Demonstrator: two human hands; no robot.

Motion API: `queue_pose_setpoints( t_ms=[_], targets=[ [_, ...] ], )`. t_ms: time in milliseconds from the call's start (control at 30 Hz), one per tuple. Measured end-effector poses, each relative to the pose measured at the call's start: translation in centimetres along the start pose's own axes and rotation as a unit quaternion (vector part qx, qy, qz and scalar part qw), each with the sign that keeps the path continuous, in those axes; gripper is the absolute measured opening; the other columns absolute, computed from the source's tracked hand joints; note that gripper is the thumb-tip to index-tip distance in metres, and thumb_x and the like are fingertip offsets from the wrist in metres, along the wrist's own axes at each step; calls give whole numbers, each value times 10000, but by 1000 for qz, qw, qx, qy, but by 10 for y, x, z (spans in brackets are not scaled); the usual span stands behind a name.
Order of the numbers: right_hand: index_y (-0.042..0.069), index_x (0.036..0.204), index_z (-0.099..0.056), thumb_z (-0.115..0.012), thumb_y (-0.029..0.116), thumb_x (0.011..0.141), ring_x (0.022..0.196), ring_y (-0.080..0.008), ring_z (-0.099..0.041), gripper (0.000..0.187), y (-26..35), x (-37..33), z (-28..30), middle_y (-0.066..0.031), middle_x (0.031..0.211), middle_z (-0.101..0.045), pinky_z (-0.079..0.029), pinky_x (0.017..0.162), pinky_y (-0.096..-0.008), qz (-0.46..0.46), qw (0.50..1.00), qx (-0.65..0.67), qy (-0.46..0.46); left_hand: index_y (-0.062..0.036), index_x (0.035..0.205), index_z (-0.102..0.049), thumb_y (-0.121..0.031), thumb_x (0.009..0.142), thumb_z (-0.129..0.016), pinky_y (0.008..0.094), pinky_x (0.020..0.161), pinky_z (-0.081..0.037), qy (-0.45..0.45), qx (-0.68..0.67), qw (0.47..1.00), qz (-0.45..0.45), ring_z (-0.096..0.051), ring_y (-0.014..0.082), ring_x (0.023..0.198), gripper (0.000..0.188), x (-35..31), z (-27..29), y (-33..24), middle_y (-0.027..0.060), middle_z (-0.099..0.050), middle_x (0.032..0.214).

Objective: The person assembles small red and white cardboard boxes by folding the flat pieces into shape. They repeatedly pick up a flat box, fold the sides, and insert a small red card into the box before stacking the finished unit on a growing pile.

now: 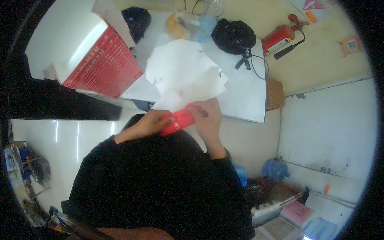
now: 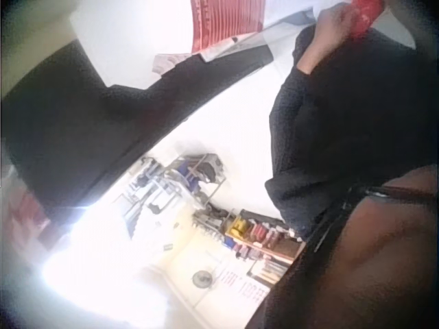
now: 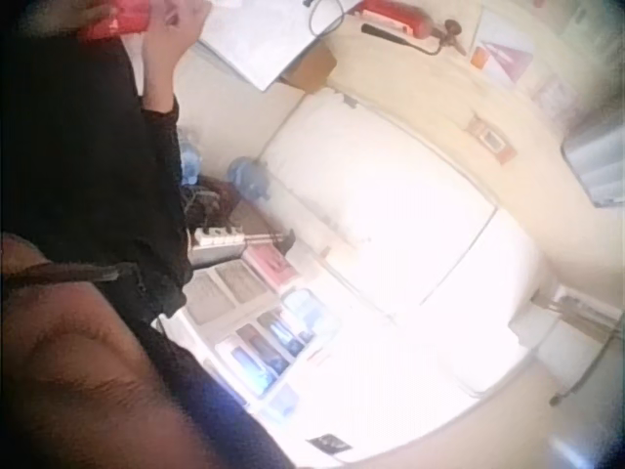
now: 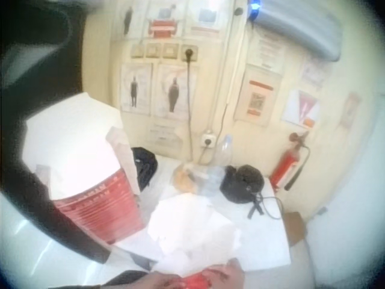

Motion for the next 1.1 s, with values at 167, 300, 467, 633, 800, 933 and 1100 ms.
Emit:
queue_pose_setpoints(
  t_ms=[167,300,467,633,800,933,1100],
  targets=[
    [105,780,-708,-702,90,713,686,-239,-560,69,25,-13,-20,-72,777,-510,-448,594,-333,104,982,-142,71,-62,1067,-642,-321,858,-641,357,690,-490,53,35,996,-60,-653,292,714,333,0,-8,-18,161,-661,771],
    [65,919,-674,-700,106,740,874,-275,-561,186,32,-13,-21,-114,921,-550,-464,737,-333,119,976,-153,98,-56,1058,-629,-229,829,-719,312,649,-501,31,45,995,-80,-631,128,678,300,-3,-3,-32,81,-675,765],
    [27,1360,-329,-648,106,833,1159,-239,-446,621,1,-23,-26,-161,1282,-421,-423,951,-387,-97,953,287,-29,-76,1076,-611,-225,881,-631,375,646,-505,-43,84,991,-96,-647,280,688,247,2,3,-62,120,-656,757],
    [45,1419,-168,-614,116,854,1133,-205,-429,723,-38,-27,-32,-119,1250,-380,-452,890,-342,-223,948,215,80,-115,1152,-599,-199,873,-605,430,785,-468,-45,170,951,-254,-614,341,897,291,-11,15,-106,155,-650,954],
    [25,1422,-236,-665,169,800,1215,-257,-442,769,-24,-28,-5,-141,1307,-425,-401,981,-415,-138,949,221,177,-98,1149,-607,-134,813,-640,420,913,-407,-404,412,785,-225,-535,305,1059,339,-45,117,-132,94,-603,1171],
    [6,1421,-268,-701,247,719,1300,-211,-357,859,2,-28,-9,-106,1369,-402,-286,1078,-365,-55,950,180,248,-71,1005,-632,-168,844,-648,372,745,-466,-384,413,807,-177,-594,269,828,188,-52,130,-95,83,-650,934],
    [44,1374,-313,-686,300,723,1195,-201,-406,793,-34,-45,-16,-81,1263,-411,-364,976,-340,-146,925,258,238,-53,867,-633,-194,905,-596,340,592,-474,-315,96,944,-14,-607,252,636,150,-62,111,-34,127,-614,705]
  ],
)
Point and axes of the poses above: each hand's wrist, its own x-axis towards the middle knuckle, its own z-axis out of the back of the hand, y = z × x, the point moved 10 cm from there along x, towards the middle knuckle
